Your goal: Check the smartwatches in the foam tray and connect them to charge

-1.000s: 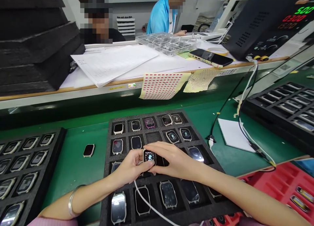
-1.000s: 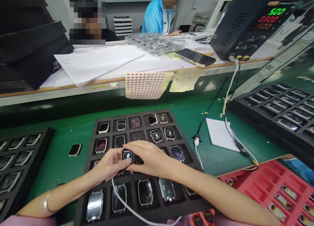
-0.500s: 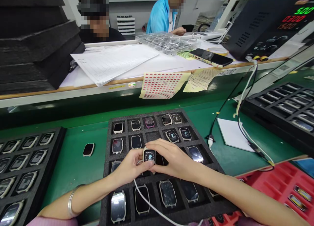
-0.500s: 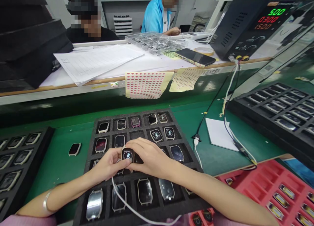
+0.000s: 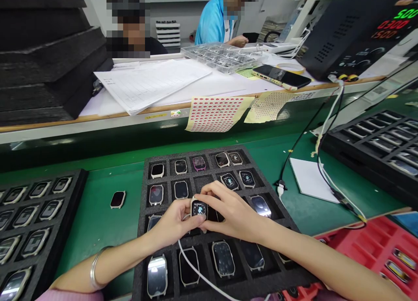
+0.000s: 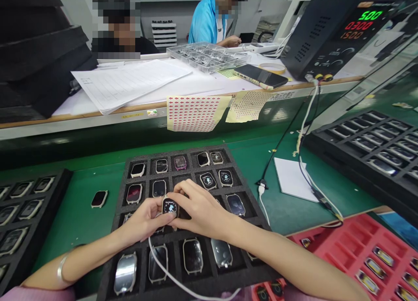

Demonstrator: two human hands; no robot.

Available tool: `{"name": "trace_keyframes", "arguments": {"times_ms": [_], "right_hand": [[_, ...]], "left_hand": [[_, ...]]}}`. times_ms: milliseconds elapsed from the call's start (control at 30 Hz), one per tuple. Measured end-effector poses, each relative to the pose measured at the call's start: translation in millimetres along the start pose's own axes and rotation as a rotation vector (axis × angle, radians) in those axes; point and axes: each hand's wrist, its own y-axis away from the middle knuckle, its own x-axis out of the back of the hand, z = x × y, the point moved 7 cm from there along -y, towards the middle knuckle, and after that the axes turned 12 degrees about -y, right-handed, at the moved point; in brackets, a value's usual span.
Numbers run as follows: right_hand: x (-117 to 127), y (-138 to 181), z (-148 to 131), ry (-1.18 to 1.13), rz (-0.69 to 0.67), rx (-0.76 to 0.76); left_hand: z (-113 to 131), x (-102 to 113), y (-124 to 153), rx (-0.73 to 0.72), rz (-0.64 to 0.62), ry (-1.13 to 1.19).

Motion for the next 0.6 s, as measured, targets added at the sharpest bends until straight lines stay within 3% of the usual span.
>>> {"name": "trace_keyframes", "arguments": {"times_ms": [600], "right_hand": [[-1.8, 1.6, 1.9, -0.015, 0.000, 0.015]], "left_hand": [[-1.3, 0.2, -0.1, 0.054, 0.000, -0.041]]}}
